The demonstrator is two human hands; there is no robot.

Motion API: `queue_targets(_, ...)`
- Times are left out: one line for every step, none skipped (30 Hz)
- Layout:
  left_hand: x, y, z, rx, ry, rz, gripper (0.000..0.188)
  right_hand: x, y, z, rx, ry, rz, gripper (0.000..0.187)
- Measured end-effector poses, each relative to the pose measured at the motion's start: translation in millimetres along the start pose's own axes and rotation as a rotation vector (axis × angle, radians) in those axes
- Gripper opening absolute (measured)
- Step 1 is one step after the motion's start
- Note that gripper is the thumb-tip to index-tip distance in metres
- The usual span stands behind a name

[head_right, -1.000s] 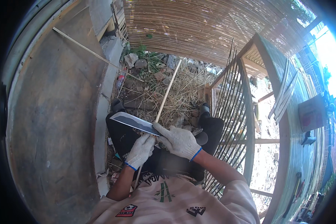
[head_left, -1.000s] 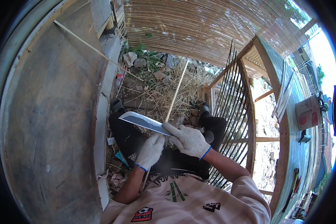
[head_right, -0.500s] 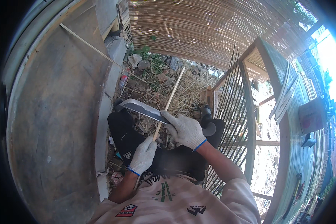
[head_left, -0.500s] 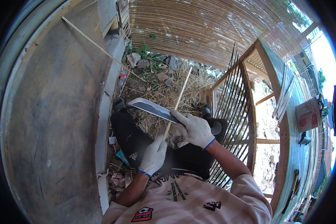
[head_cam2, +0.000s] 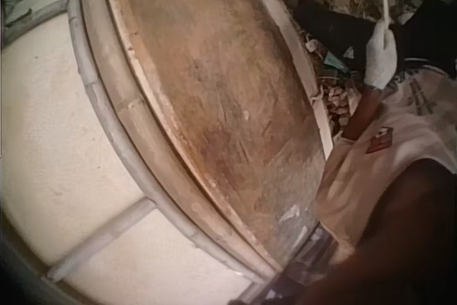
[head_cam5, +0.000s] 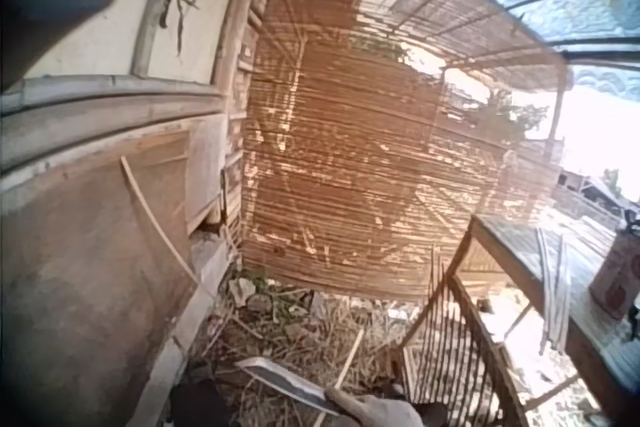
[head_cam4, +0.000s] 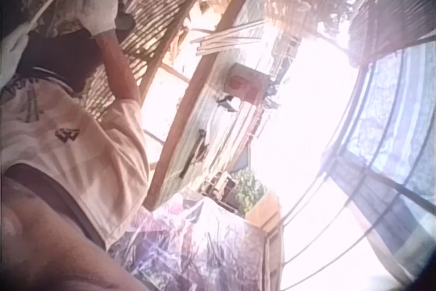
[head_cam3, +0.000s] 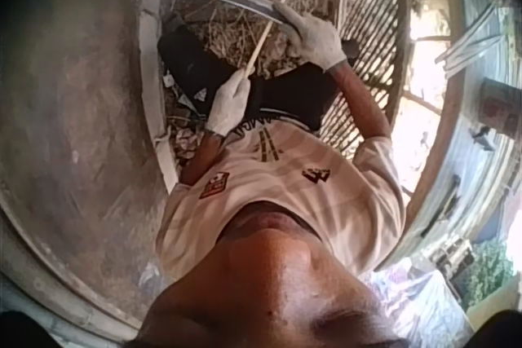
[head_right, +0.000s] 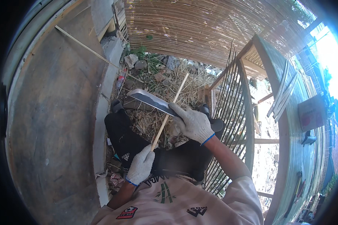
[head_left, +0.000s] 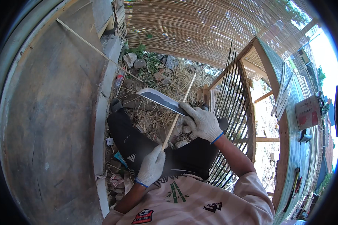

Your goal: Scraping the outer layer of bamboo stalks using a large knife to prepare them for construction.

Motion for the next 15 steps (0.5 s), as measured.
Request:
queue_targets(1,-4,-1,0.025,-0.011,-0.001,0.032,1,3,6,0.000,0.000,-0.001,0.058)
queue_targets(2,-7,-2,0.049,-0.020,0.001,0.032,0,9,19,0.035,0.004,0.040,0.057)
queue_targets(3,-8,-5,0.048,-0.018,0.005,0.032,-2,13,28,0.069,0.007,0.081,0.057)
queue_targets(3,-9,-5,0.091,-0.023,0.032,0.032,-3,15,28,0.064,0.007,0.079,0.057)
queue_targets(2,-12,-3,0.134,-0.028,0.060,0.031,-3,16,28,0.069,-0.009,0.057,0.055)
queue_targets(3,-13,-3,0.137,-0.028,0.061,0.031,-5,17,30,0.079,-0.027,0.039,0.054)
queue_targets(4,-15,-4,0.118,-0.010,0.053,0.032,-4,19,36,0.076,-0.027,0.041,0.054)
queue_targets(5,-16,-6,0.098,0.009,0.045,0.032,-5,21,45,0.059,-0.026,0.110,0.052)
queue_targets(4,-21,-4,0.100,0.012,0.046,0.032,-12,23,51,0.044,-0.024,0.180,0.051)
queue_targets(6,-27,-6,0.038,0.009,0.007,0.032,-15,26,58,0.044,-0.022,0.183,0.051)
queue_targets(7,-34,-8,-0.025,0.007,-0.032,0.033,-21,30,73,0.123,-0.027,0.195,0.050)
queue_targets(4,-41,-4,-0.026,0.014,-0.031,0.033,-27,34,88,0.201,-0.028,0.205,0.049)
queue_targets(2,-49,-7,-0.079,0.025,-0.043,0.035,-32,37,104,0.249,0.004,0.240,0.049)
queue_targets(1,-55,-12,-0.132,0.037,-0.056,0.037,-36,37,120,0.338,0.055,0.259,0.049)
queue_targets(-1,-57,-18,-0.135,0.041,-0.053,0.037,-41,39,126,0.365,0.075,0.287,0.050)
Point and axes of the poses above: each hand's wrist, its own y-axis towards the middle knuckle, its own x-axis out of the palm, z = x × y, the point moved 9 cm from there along y, towards the middle knuckle
